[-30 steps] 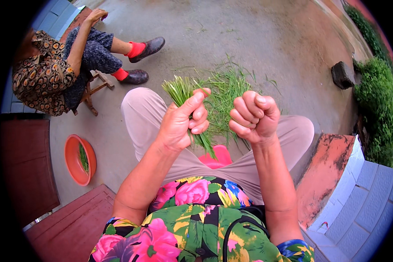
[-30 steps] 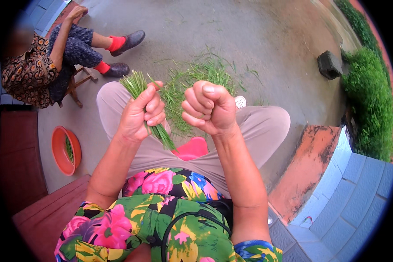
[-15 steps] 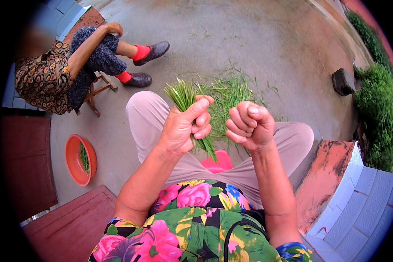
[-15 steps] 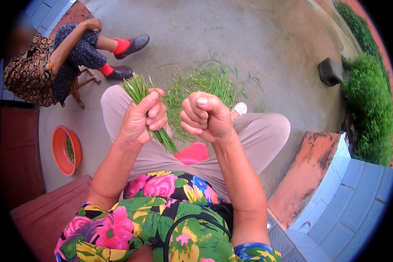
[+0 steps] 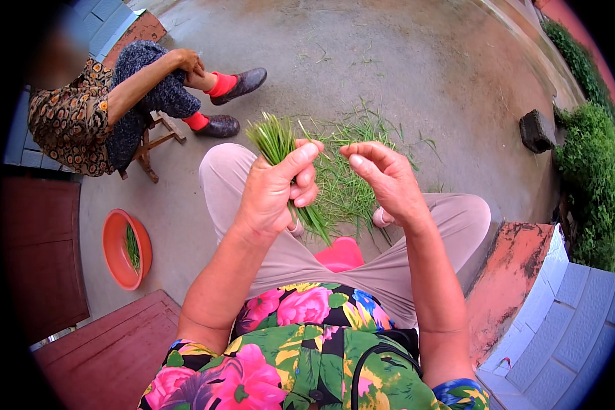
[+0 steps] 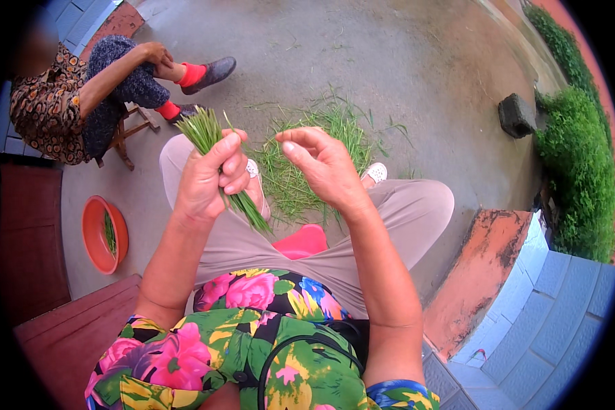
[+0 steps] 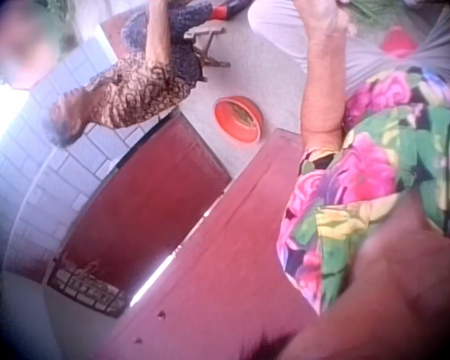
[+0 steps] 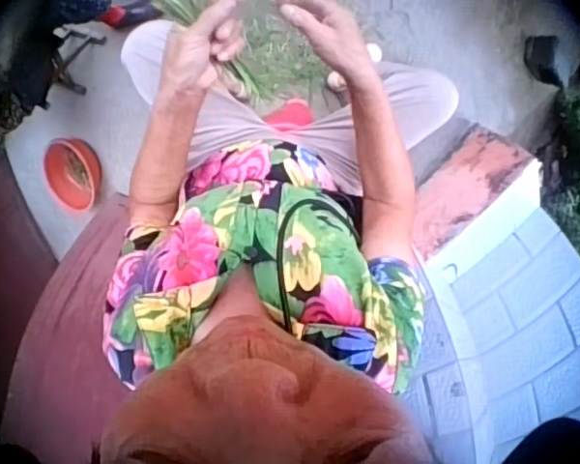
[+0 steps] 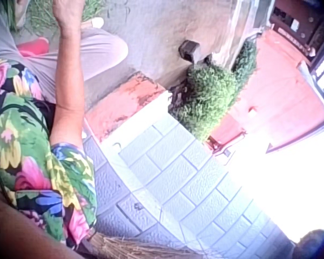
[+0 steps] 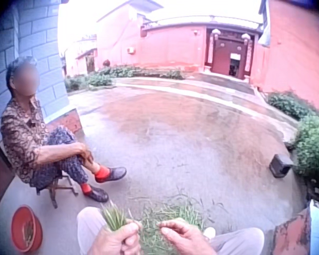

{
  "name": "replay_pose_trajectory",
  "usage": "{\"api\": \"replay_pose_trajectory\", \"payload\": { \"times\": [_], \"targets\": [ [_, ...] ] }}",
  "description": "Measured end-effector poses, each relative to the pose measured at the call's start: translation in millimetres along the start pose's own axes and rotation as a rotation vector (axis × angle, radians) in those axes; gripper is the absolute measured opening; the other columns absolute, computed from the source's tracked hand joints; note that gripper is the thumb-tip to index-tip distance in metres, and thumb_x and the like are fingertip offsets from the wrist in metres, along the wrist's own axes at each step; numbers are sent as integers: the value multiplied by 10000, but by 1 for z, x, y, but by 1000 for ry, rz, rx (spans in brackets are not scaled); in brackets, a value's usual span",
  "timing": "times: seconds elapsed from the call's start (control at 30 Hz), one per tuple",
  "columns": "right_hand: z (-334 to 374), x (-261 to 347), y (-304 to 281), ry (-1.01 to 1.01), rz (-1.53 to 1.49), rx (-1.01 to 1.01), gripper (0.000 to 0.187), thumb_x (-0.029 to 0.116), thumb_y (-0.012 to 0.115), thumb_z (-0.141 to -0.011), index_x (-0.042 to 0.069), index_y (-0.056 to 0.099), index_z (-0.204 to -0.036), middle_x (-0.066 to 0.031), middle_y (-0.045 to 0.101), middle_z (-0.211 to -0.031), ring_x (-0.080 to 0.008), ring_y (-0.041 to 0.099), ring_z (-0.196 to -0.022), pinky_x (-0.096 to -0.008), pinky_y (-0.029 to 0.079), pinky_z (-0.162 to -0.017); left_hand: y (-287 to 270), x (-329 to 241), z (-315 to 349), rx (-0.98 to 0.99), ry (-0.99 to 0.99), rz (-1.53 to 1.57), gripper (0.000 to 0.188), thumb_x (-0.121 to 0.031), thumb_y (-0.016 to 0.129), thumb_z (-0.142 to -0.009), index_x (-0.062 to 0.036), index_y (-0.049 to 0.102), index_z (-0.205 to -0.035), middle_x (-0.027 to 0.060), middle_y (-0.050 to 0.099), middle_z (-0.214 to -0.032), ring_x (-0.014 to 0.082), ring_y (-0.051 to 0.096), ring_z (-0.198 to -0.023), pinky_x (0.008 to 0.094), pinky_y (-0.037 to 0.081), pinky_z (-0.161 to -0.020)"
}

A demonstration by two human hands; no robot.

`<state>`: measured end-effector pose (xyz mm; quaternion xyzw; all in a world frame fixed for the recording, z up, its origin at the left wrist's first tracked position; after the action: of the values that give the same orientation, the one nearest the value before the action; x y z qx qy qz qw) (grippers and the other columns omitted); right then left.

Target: The person holds a bundle of green grass stalks in one hand while using the other hand to pull out individual blades, one at a time, and place them onto a pile on the ground.

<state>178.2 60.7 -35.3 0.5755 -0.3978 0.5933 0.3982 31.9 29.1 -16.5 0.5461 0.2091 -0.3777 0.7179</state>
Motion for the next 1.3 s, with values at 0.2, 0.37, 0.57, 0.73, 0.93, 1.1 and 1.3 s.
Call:
{"api": "replay_pose_trajectory", "payload": {
  "times": [0.2, 0.37, 0.57, 0.73, 0.93, 1.1, 1.3],
  "targets": [
    [6, 28, 11, -198, 107, -118, 200, 157, 631, -726, -4, 571, -828, -66, 556, -815, -133, 523, -781, -254, 412, -707, -2, 0, 0, -76, 28, -60, 131, -120, 595, -761, -37, 524, -834, -11, 448, -536, 45, 349, -392, 188, 288, -346],
    [8, 32, 21, -184, 168, -80, 135, 98, 624, -712, -11, 565, -766, -68, 558, -726, -133, 528, -690, -252, 413, -646, -2, 2, 1, -84, 27, -98, 141, -120, 604, -754, -44, 516, -832, -15, 443, -534, 46, 354, -385, 186, 286, -344],
    [7, 35, 23, -144, 122, -70, 108, 85, 582, -743, -22, 570, -753, -73, 550, -703, -126, 518, -661, -247, 401, -605, 1, -4, 1, -75, 35, -87, 123, -107, 593, -762, -39, 524, -837, -17, 441, -539, 48, 352, -391, 186, 290, -347],
    [5, 40, 27, -200, 103, 7, 142, 116, 590, -755, -24, 575, -773, -73, 552, -716, -132, 520, -675, -252, 406, -634, 5, -11, 4, -48, 90, -62, 107, -97, 581, -771, -40, 524, -840, -14, 445, -539, 49, 353, -390, 187, 291, -344],
    [-12, 66, 19, -163, 22, -78, 166, 133, 600, -751, -17, 585, -821, -60, 555, -739, -108, 517, -681, -234, 420, -630, 16, -22, 10, -5, 150, -245, 84, -103, 533, -805, -31, 512, -768, -17, 411, -515, 44, 330, -386, 182, 277, -350],
    [-23, 80, 24, -178, 56, 51, 124, 114, 580, -758, -5, 570, -791, -8, 535, -692, -73, 481, -630, -215, 404, -586, 18, -21, 13, 19, 117, -336, 90, -105, 551, -792, -33, 508, -761, -18, 404, -499, 48, 329, -381, 182, 275, -351],
    [-33, 85, -3, -213, -176, -157, 167, 172, 557, -805, 24, 540, -728, 35, 486, -636, -33, 419, -570, -181, 357, -514, 18, -23, 10, -14, 18, -264, 84, -92, 564, -773, -23, 518, -762, -17, 394, -487, 55, 325, -374, 185, 257, -348]
  ]
}}
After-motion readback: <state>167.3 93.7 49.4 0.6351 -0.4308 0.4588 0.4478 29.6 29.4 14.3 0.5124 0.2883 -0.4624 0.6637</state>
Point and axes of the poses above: each hand's wrist, its own z-axis away from the middle knuckle, its own y-axis out of the palm, x = y × z, the point moved 5 cm from there along -z, towards the middle knuckle
